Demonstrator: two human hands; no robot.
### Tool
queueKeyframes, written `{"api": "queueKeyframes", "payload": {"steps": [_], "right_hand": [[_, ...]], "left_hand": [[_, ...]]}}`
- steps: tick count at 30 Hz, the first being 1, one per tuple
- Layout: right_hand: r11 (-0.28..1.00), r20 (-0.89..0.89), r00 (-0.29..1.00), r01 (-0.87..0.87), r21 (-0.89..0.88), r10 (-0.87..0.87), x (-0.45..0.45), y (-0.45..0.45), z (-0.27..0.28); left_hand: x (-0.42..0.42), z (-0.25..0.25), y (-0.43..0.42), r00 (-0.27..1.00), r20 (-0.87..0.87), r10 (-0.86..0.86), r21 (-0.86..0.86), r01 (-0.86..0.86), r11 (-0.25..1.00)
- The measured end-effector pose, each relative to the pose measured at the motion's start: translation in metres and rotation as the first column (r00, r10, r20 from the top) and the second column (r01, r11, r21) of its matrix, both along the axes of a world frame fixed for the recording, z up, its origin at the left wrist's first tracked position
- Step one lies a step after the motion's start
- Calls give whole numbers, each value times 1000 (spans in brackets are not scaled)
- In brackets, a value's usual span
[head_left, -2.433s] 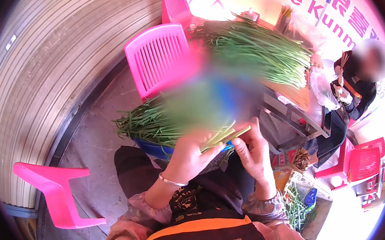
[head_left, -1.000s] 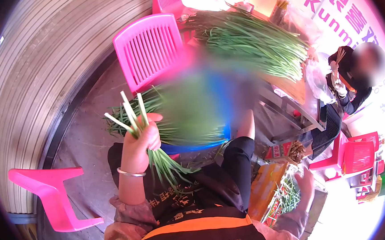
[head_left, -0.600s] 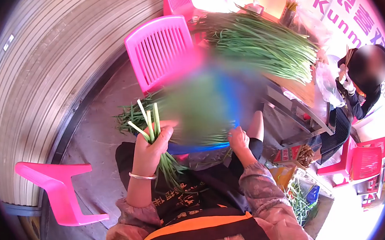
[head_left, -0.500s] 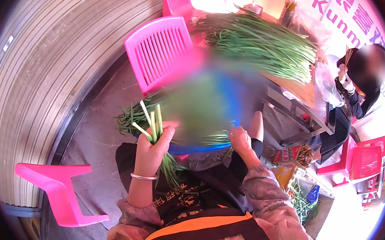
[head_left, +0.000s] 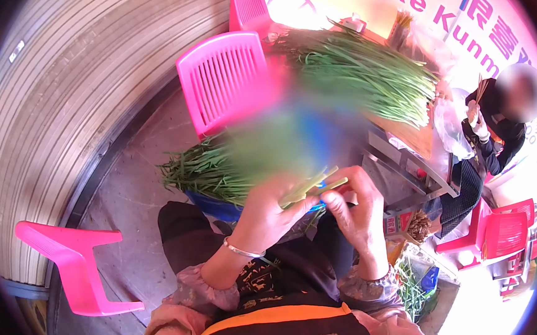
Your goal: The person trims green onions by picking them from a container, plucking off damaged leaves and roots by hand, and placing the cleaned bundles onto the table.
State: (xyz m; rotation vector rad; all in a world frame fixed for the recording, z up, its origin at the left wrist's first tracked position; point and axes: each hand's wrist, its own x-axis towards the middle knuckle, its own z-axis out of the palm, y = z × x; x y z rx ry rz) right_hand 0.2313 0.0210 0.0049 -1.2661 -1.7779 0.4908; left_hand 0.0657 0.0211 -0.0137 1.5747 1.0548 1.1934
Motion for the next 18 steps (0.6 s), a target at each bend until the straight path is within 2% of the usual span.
{"api": "queueKeyframes", "payload": {"steps": [4,6,7,9,10,13,14,15,17,18], "right_hand": [[992,31,996,-81,-96,84,9,-2,3],[979,-126,987,-123,-164,103,20,-2,-2],[952,-427,904,-155,-263,29,23,-6,0],[983,-680,730,-169,-76,73,31,-3,8],[976,-684,729,-167,-140,27,40,-4,10],[976,-586,802,-202,-82,116,23,-5,16],[963,-603,787,-245,-113,129,18,-8,18],[954,-544,833,-238,-179,106,20,-8,17],[970,-574,812,-211,-122,104,17,-9,16],[970,-536,836,-211,-117,117,19,-10,17]], "left_hand": [[-8,8,-4,991,-112,68,115,-55,992],[-12,13,-6,980,-164,116,126,-96,987],[-13,12,-3,980,-132,147,206,-118,971],[-18,15,-1,992,-37,120,143,-113,983],[-21,19,-2,996,-3,85,76,-84,994],[-12,27,-3,1000,-8,-24,25,24,999],[-10,37,-7,995,-39,-90,-51,87,995],[-8,29,-5,991,-83,-109,4,110,994],[-6,30,-8,979,-3,-206,-61,206,977],[-7,33,-9,960,67,-271,-115,277,954]]}}
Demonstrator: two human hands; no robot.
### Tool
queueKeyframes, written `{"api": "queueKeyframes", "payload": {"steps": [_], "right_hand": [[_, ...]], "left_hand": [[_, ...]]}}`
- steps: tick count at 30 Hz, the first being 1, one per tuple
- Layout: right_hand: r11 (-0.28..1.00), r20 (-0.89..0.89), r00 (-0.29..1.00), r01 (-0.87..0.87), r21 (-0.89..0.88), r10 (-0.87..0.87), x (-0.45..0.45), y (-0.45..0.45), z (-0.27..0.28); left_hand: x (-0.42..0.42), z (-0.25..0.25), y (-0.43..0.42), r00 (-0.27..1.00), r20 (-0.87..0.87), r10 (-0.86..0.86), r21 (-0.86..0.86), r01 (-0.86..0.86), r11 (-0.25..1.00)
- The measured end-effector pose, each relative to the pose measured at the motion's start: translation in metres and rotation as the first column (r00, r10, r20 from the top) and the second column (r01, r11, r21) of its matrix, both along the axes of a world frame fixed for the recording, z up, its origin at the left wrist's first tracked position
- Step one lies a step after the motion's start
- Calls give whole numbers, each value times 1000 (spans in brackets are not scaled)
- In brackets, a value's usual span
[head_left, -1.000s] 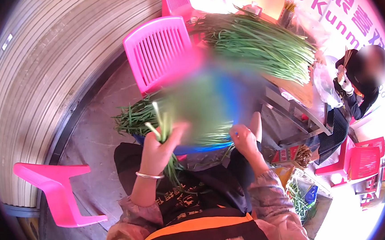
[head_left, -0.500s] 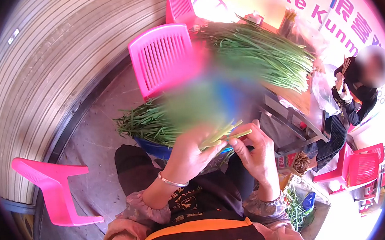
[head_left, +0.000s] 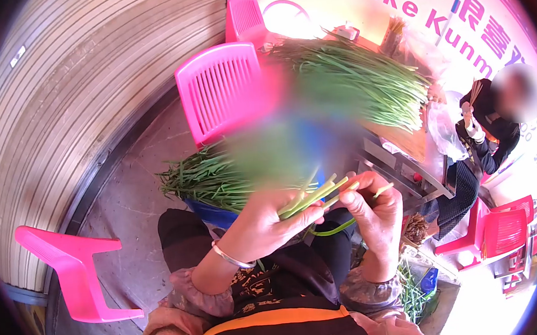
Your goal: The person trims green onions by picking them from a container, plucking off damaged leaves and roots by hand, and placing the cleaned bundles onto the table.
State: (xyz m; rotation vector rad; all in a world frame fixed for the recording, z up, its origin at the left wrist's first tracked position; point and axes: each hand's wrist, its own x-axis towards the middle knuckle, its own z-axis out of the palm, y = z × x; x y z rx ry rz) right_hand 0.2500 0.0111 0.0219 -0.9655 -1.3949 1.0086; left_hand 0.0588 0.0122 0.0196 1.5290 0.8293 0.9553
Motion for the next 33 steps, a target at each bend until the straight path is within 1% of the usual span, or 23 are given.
{"api": "queueKeyframes", "payload": {"steps": [3,5,7,8,9,10,11,13,15,17,19,20,21,22,23,24,25,26,27,28,30,31,33], "right_hand": [[998,121,993,-26,62,18,8,-2,4],[992,186,982,-47,121,24,12,-3,5],[994,236,969,49,94,-70,19,-6,2],[984,380,909,176,22,-171,24,-9,8],[951,521,816,308,-30,-248,33,-11,13],[928,578,754,373,12,-311,50,-13,7],[900,632,683,433,55,-367,76,-18,-4],[868,831,387,451,208,-401,150,-38,-35],[808,964,173,586,66,-204,222,-78,-66],[763,985,-162,644,63,55,271,-125,-110],[655,992,-65,755,-19,105,259,-129,-129],[704,999,-30,710,0,30,250,-123,-145],[773,976,216,621,-131,-8,217,-100,-135],[847,906,386,529,-61,-176,188,-77,-152],[875,892,444,463,-141,-91,159,-51,-158],[916,726,682,344,-209,-91,136,-31,-179],[942,681,731,254,-217,-41,106,-10,-187],[986,694,719,136,-93,-33,78,9,-194],[995,695,718,90,-51,-29,61,26,-214],[985,714,698,88,-149,45,43,42,-217],[975,942,306,125,-183,138,28,66,-246],[970,981,77,152,-188,178,24,75,-261],[959,977,44,188,-211,207,21,81,-280]], "left_hand": [[-6,7,4,969,134,-206,-184,229,956],[-11,5,8,915,184,-360,-284,400,871],[-13,1,6,923,200,-329,-299,377,877],[-16,0,4,936,211,-283,-296,337,894],[-20,0,2,946,223,-236,-293,295,909],[-26,1,-2,968,220,-120,-315,187,930],[-37,-12,-3,978,203,-50,-246,100,964],[-54,-25,-8,922,355,153,-209,-81,974],[-69,-40,-7,863,419,282,-184,-223,957],[-77,-48,-3,855,379,354,-157,-317,935],[-77,-50,1,840,361,405,-231,-340,912],[-75,-54,3,823,415,387,-268,-296,917],[-71,-53,3,828,412,380,-270,-287,919],[-67,-52,2,840,393,375,-272,-283,920],[-64,-51,1,850,374,370,-273,-280,920],[-62,-52,1,860,368,352,-263,-267,927],[-61,-51,1,863,359,356,-279,-264,923],[-60,-50,0,866,327,379,-301,-285,910],[-61,-49,-2,866,293,405,-322,-309,895],[-61,-48,-4,863,253,437,-320,-351,880],[-63,-47,-5,850,178,495,-305,-431,849],[-65,-48,-5,844,167,509,-285,-453,845],[-65,-52,-5,835,148,530,-252,-487,836]]}}
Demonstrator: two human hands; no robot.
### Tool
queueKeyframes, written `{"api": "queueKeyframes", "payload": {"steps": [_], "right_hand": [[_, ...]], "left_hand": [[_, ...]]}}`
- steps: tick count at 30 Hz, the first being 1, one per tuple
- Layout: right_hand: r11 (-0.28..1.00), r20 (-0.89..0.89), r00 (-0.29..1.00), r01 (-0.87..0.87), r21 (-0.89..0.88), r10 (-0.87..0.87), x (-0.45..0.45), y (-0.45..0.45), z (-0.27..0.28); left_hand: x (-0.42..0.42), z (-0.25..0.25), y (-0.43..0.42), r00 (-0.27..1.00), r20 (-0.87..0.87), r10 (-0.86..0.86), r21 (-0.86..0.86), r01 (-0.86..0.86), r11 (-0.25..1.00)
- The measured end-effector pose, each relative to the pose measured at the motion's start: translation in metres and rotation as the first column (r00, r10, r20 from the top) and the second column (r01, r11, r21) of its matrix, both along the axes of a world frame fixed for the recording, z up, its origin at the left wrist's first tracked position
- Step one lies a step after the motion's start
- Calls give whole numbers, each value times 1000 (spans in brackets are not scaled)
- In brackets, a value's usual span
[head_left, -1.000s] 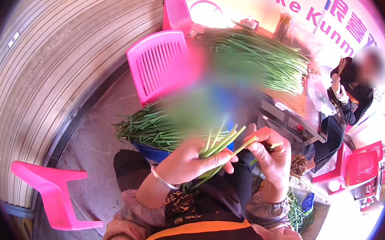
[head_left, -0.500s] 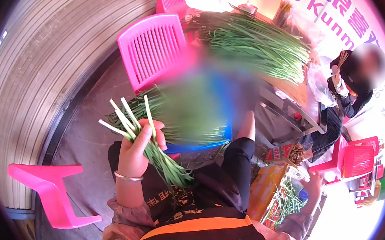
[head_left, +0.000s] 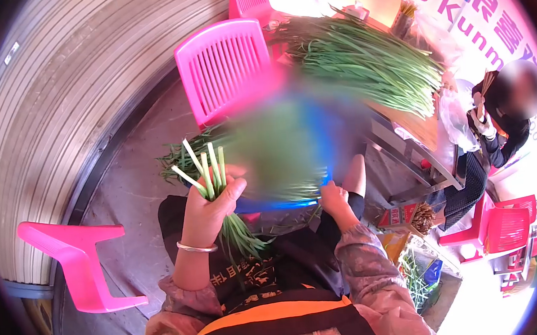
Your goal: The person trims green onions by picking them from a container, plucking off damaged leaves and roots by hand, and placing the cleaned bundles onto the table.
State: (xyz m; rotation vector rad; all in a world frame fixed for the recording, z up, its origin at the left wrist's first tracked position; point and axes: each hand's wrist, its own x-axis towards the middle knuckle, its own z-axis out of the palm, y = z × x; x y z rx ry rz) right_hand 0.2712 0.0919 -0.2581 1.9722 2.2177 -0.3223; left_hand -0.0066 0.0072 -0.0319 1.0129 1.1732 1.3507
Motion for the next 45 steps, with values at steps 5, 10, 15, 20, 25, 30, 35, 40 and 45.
{"api": "queueKeyframes", "payload": {"steps": [5,10,15,20,25,30,35,40,45], "right_hand": [[998,-260,966,-8,-60,-8,14,1,8],[999,-350,936,-39,-5,35,21,1,34],[992,-145,984,-115,-48,107,21,1,-1],[944,-341,908,-301,-131,243,37,22,13],[791,-545,797,-146,-595,-262,25,30,76],[951,-449,892,-182,-250,53,22,34,39],[907,-249,968,-92,-411,-14,5,21,36],[827,-254,964,-78,-557,-80,0,24,39],[873,-198,943,-324,-364,267,-2,32,55]], "left_hand": [[4,-5,4,1000,7,-26,1,26,1000],[12,-15,11,996,-36,-77,-4,77,997],[18,-13,9,993,-95,-70,-5,70,998],[16,-18,8,992,-99,-75,4,76,997],[22,-20,10,991,-102,-90,-6,90,996],[19,-20,10,984,-155,-85,-9,85,996],[17,-21,8,990,-128,-64,-9,63,998],[16,-24,8,992,-110,-68,4,69,998],[14,-25,10,990,-128,-61,-1,61,998]]}}
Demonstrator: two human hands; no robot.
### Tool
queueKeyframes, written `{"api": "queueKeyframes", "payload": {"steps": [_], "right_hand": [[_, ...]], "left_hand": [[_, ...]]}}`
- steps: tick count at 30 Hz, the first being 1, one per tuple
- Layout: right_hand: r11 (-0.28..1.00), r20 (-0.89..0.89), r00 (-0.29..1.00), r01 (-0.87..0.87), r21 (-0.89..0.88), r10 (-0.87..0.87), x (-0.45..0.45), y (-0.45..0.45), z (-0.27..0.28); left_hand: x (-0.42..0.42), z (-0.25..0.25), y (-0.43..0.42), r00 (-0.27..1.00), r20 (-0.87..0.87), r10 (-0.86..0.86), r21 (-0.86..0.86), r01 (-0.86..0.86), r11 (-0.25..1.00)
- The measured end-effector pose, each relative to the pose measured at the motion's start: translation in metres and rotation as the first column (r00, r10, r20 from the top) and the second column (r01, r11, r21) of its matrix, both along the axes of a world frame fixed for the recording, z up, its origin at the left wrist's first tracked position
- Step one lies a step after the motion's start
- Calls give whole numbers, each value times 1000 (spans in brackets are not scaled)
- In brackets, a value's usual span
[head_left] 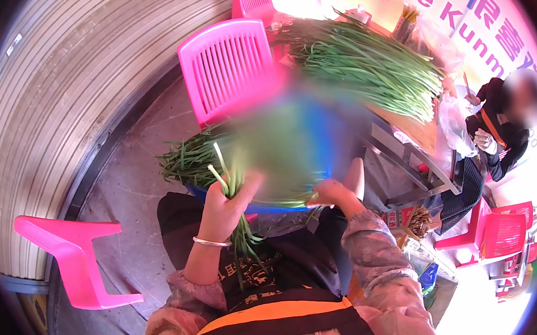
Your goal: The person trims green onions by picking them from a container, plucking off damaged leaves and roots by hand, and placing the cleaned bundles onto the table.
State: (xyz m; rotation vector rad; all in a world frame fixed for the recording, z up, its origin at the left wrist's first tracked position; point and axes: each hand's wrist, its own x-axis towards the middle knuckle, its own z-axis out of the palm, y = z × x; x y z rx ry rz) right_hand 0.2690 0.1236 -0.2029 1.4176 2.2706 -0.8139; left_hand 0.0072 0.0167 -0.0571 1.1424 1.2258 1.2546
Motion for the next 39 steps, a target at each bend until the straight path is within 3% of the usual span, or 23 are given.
{"api": "queueKeyframes", "payload": {"steps": [3,8,11,14,18,21,25,29,30,33,34,36,39], "right_hand": [[937,-285,957,46,347,59,-8,14,47],[824,-467,875,169,541,127,-16,58,98],[618,-553,817,352,703,164,6,105,11],[710,-638,758,523,471,-135,14,62,-6],[537,-645,726,653,534,-240,42,38,-30],[428,-736,520,837,340,-434,35,5,-9],[453,-691,593,792,409,-413,33,-1,-37],[550,-620,755,618,562,-215,33,0,-66],[560,-586,779,594,577,-222,30,-5,-49],[728,-701,659,617,297,-272,26,-13,12],[721,-681,714,559,411,-166,23,-17,39],[758,-728,619,615,216,-294,7,-36,117],[783,-799,580,568,255,-161,-9,-61,193]], "left_hand": [[-1,-1,1,1000,-23,19,19,-18,1000],[-7,2,2,999,4,47,-10,-47,999],[-7,3,0,998,11,60,-31,-60,998],[-6,7,-3,999,-30,43,-34,-44,998],[-9,-4,1,999,-27,33,-17,-34,999],[-5,-7,3,1000,-1,28,-20,-28,999],[2,-4,3,1000,-23,7,-13,-7,1000],[2,0,0,999,-48,4,-2,-4,1000],[2,0,0,999,-47,11,5,-10,1000],[-1,6,-1,992,-127,22,-12,-23,1000],[-1,10,-3,986,-165,23,-26,-27,999],[9,18,-1,984,-172,33,55,-24,998],[25,28,8,963,-268,-28,286,107,952]]}}
